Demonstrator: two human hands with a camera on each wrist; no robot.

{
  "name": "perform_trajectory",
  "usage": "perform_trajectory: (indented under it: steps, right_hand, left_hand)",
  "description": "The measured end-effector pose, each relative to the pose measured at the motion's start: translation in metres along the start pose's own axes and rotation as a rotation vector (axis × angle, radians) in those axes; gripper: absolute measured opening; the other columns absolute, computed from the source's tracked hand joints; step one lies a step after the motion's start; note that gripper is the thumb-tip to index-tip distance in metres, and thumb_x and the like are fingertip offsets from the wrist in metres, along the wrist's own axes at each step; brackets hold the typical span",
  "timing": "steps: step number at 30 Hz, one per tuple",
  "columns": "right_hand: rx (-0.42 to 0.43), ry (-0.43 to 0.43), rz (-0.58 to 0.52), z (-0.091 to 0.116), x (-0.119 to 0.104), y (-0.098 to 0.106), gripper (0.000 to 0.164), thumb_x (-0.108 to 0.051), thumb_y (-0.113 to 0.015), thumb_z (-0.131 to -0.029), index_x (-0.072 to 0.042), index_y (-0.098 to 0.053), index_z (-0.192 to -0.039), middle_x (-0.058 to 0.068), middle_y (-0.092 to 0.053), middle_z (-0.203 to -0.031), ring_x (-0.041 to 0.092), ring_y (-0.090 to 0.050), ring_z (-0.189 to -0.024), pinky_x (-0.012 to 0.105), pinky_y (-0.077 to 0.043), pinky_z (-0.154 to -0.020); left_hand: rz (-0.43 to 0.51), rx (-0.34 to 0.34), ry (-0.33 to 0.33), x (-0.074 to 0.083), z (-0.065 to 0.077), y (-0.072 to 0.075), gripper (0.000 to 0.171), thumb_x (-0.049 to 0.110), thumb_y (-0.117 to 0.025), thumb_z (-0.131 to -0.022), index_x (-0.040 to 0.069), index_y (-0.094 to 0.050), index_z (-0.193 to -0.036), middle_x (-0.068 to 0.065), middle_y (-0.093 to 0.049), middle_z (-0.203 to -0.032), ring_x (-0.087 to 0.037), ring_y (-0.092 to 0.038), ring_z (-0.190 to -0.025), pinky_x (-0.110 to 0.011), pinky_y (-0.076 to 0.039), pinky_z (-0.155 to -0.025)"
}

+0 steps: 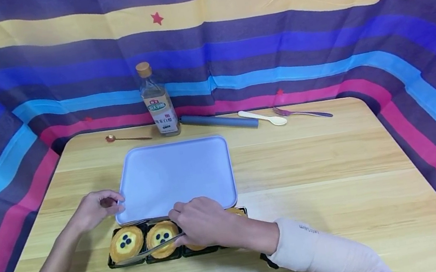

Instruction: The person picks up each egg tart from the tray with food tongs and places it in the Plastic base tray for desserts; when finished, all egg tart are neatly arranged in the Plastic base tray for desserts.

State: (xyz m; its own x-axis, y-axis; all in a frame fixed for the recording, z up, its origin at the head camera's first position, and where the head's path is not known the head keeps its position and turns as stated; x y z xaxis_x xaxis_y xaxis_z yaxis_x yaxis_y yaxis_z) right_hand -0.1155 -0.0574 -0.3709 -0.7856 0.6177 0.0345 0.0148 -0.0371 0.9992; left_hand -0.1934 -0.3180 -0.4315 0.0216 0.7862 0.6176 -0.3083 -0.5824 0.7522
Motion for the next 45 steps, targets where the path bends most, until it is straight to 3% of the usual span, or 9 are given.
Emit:
perform_trajectory:
  steps: [10, 19, 22, 24, 29, 34, 41, 45]
  right_hand:
    - [0.064, 0.024, -0.041, 0.016, 0.012, 0.009, 0.060, -0.063, -0.055, -0.084, -0.015, -0.060, -0.120, -0.009, -0.061, -0.092, 0.001, -0.050, -0.061, 0.015, -0.047, -0.061]
    - [0.049, -0.051, -0.286, 0.050, 0.043, 0.005, 0.067, -0.061, -0.054, -0.087, -0.010, -0.052, -0.131, -0.001, -0.061, -0.106, 0.006, -0.052, -0.068, 0.021, -0.049, -0.064]
    - [0.112, -0.083, -0.356, 0.064, 0.056, -0.001, 0.066, -0.058, -0.057, -0.086, -0.007, -0.053, -0.128, 0.001, -0.062, -0.102, 0.007, -0.052, -0.067, 0.019, -0.047, -0.059]
    - [0.185, -0.103, -0.372, 0.075, 0.064, -0.003, 0.065, -0.057, -0.059, -0.085, -0.006, -0.055, -0.125, 0.002, -0.064, -0.099, 0.009, -0.056, -0.071, 0.021, -0.050, -0.062]
    - [0.379, -0.176, -0.297, 0.104, 0.087, -0.003, 0.062, -0.057, -0.063, -0.082, -0.006, -0.062, -0.117, 0.002, -0.069, -0.095, 0.011, -0.057, -0.083, 0.029, -0.051, -0.077]
    - [0.458, -0.298, -0.283, 0.131, 0.112, -0.007, 0.056, -0.052, -0.071, -0.077, -0.007, -0.066, -0.110, 0.001, -0.067, -0.080, 0.007, -0.049, -0.067, 0.021, -0.045, -0.059]
    - [0.408, -0.601, -0.313, 0.169, 0.151, -0.020, 0.067, -0.056, -0.073, -0.074, -0.004, -0.062, -0.115, 0.006, -0.069, -0.083, 0.007, -0.047, -0.051, 0.019, -0.039, -0.044]
    - [0.358, -0.715, -0.301, 0.186, 0.168, -0.029, 0.075, -0.058, -0.071, -0.074, 0.000, -0.056, -0.120, 0.002, -0.057, -0.067, 0.009, -0.039, -0.046, 0.023, -0.033, -0.040]
  left_hand:
    - [-0.005, 0.010, -0.004, 0.000, -0.001, 0.000, 0.022, 0.016, -0.071, -0.083, 0.003, -0.068, -0.101, -0.008, -0.066, -0.089, -0.012, -0.057, -0.078, -0.021, -0.050, -0.064]
    - [-0.015, 0.013, 0.008, 0.000, -0.001, -0.001, 0.022, 0.015, -0.071, -0.083, 0.002, -0.068, -0.101, -0.009, -0.066, -0.090, -0.016, -0.057, -0.081, -0.022, -0.049, -0.064]
    - [-0.013, 0.010, 0.010, -0.001, -0.001, -0.001, 0.023, 0.015, -0.071, -0.083, 0.002, -0.068, -0.101, -0.009, -0.066, -0.091, -0.016, -0.057, -0.082, -0.022, -0.049, -0.064]
    - [-0.012, 0.006, 0.012, -0.002, -0.001, -0.002, 0.024, 0.016, -0.072, -0.083, 0.002, -0.068, -0.102, -0.009, -0.066, -0.091, -0.016, -0.057, -0.082, -0.022, -0.049, -0.065]
    - [-0.006, 0.003, 0.015, -0.002, 0.000, -0.002, 0.024, 0.016, -0.071, -0.083, 0.002, -0.068, -0.102, -0.009, -0.066, -0.092, -0.017, -0.057, -0.083, -0.022, -0.050, -0.064]
    - [-0.008, 0.003, 0.022, -0.002, 0.000, -0.002, 0.023, 0.016, -0.071, -0.083, 0.002, -0.068, -0.102, -0.009, -0.066, -0.092, -0.017, -0.057, -0.083, -0.022, -0.050, -0.064]
    - [-0.006, 0.004, 0.020, -0.002, 0.000, -0.003, 0.024, 0.016, -0.071, -0.083, 0.002, -0.068, -0.102, -0.008, -0.066, -0.091, -0.017, -0.057, -0.083, -0.022, -0.050, -0.064]
    - [-0.012, 0.008, 0.014, 0.000, -0.001, -0.002, 0.023, 0.015, -0.071, -0.083, 0.001, -0.068, -0.102, -0.008, -0.065, -0.090, -0.017, -0.057, -0.082, -0.022, -0.049, -0.063]
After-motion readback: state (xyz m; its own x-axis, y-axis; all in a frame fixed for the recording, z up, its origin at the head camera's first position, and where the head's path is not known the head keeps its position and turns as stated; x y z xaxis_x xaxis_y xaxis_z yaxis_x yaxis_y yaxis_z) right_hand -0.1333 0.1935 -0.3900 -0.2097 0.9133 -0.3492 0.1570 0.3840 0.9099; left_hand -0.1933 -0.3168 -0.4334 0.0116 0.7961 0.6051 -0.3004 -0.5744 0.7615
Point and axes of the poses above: each hand's wrist, its own z-axis away from the middle knuckle, its own y-axis out of the back of the hand, x = y × z, the point moved 5 cm from there along -z, towards the middle knuckle
